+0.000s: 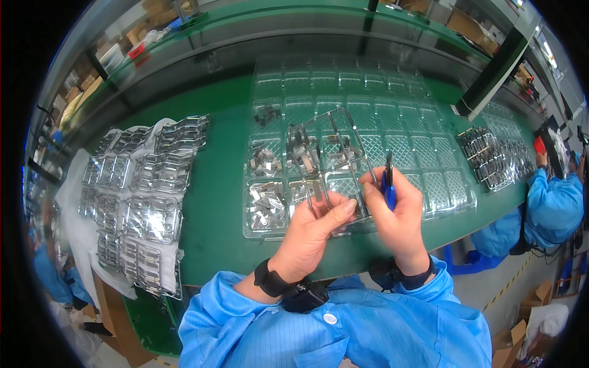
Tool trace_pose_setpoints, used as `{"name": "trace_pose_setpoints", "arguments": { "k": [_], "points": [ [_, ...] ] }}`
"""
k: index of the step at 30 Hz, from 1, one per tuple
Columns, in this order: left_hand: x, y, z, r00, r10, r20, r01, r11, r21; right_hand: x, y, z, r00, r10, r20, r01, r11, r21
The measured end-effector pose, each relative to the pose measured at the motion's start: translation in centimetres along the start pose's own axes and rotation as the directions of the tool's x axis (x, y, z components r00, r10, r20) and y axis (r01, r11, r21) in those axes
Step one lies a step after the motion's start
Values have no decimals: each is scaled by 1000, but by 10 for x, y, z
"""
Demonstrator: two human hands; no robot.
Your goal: Using pliers to remove small metal components from a larger frame/sprue in a manufacturing environment.
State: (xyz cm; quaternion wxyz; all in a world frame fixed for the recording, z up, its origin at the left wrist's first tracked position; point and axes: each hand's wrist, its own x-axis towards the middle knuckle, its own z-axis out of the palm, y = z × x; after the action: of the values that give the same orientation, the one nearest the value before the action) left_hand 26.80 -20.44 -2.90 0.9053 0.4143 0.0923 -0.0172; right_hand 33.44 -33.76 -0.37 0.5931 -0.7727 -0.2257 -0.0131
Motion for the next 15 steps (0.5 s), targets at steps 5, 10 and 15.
{"name": "trace_pose_setpoints", "arguments": {
  "k": [5,10,15],
  "points": [
    [-2,9,-6,997,45,-63,-51,993,-102,-5,12,-19,999,36,38,-40,993,111],
    [-2,11,-8,999,6,-47,-13,986,-164,-13,24,-21,907,-228,353,358,860,-364],
    [-3,11,-7,999,-18,-36,12,985,-172,-14,18,-15,903,-233,361,364,863,-352]
  ]
}}
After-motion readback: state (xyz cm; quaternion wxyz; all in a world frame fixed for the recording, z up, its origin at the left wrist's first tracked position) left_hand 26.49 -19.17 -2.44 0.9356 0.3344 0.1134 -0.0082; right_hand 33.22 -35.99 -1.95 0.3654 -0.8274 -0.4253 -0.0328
